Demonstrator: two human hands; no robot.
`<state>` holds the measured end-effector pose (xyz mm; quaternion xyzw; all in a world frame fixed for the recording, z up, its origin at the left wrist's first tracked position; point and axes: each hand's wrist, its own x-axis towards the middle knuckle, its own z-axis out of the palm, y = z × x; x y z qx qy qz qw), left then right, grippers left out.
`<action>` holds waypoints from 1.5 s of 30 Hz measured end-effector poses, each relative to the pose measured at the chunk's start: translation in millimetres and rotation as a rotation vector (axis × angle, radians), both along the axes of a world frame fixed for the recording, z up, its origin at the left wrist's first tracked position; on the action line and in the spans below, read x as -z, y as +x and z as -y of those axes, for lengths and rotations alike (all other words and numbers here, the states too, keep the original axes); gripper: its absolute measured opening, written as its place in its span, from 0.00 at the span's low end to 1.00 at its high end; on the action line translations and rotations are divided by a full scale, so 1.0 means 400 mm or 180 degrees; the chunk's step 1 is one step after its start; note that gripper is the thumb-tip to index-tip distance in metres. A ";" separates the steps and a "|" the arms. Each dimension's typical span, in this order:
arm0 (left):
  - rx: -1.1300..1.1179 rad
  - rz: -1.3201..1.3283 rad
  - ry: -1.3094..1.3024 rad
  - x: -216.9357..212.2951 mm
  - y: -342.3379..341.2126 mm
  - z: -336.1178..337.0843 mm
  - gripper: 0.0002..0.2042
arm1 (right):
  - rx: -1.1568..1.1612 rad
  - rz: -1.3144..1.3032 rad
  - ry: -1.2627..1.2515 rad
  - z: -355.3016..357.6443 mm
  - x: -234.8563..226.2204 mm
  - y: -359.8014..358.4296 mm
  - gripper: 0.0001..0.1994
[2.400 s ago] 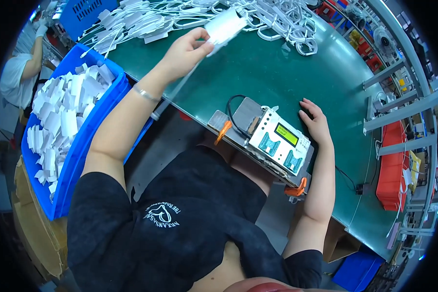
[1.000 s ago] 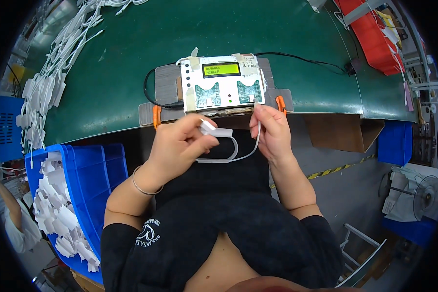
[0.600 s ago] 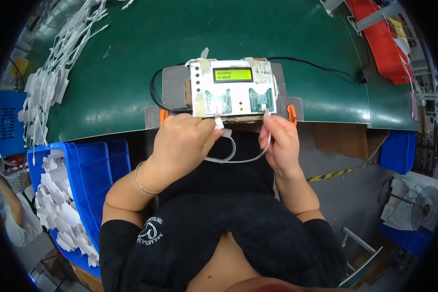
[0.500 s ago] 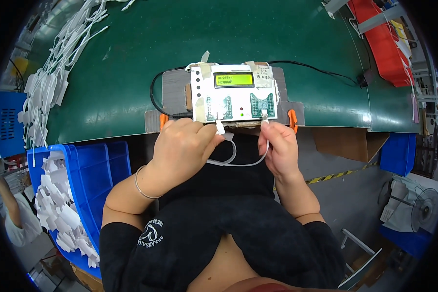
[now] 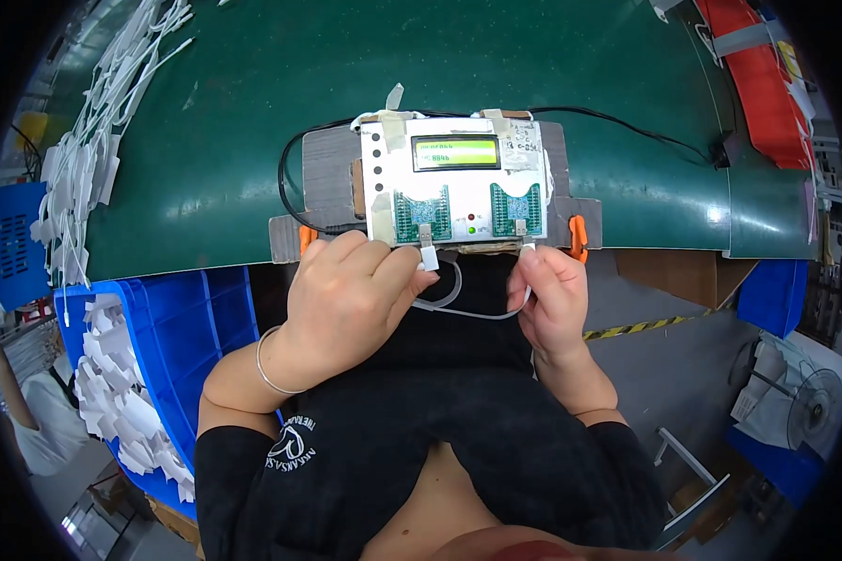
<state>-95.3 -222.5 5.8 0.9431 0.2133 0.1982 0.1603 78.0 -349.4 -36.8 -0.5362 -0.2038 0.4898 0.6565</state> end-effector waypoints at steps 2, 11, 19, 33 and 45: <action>-0.0062 0.0033 0.0007 -0.002 0.003 -0.003 0.09 | -0.0018 0.0028 -0.0078 0.001 -0.003 0.002 0.15; -0.0223 0.0326 -0.0466 0.010 0.004 -0.028 0.12 | -0.0053 0.0052 -0.0124 -0.001 0.005 -0.006 0.15; -0.0101 0.0240 -0.0410 0.018 -0.006 -0.025 0.11 | 0.0027 0.0170 -0.0168 0.003 0.005 -0.019 0.16; -0.0056 0.0629 -0.0260 0.037 -0.002 -0.026 0.09 | 0.0226 0.0108 -0.0038 -0.016 -0.002 -0.024 0.17; -0.0044 0.0616 -0.0281 0.035 -0.006 -0.022 0.09 | 0.0354 0.0318 -0.0136 -0.022 -0.010 -0.039 0.17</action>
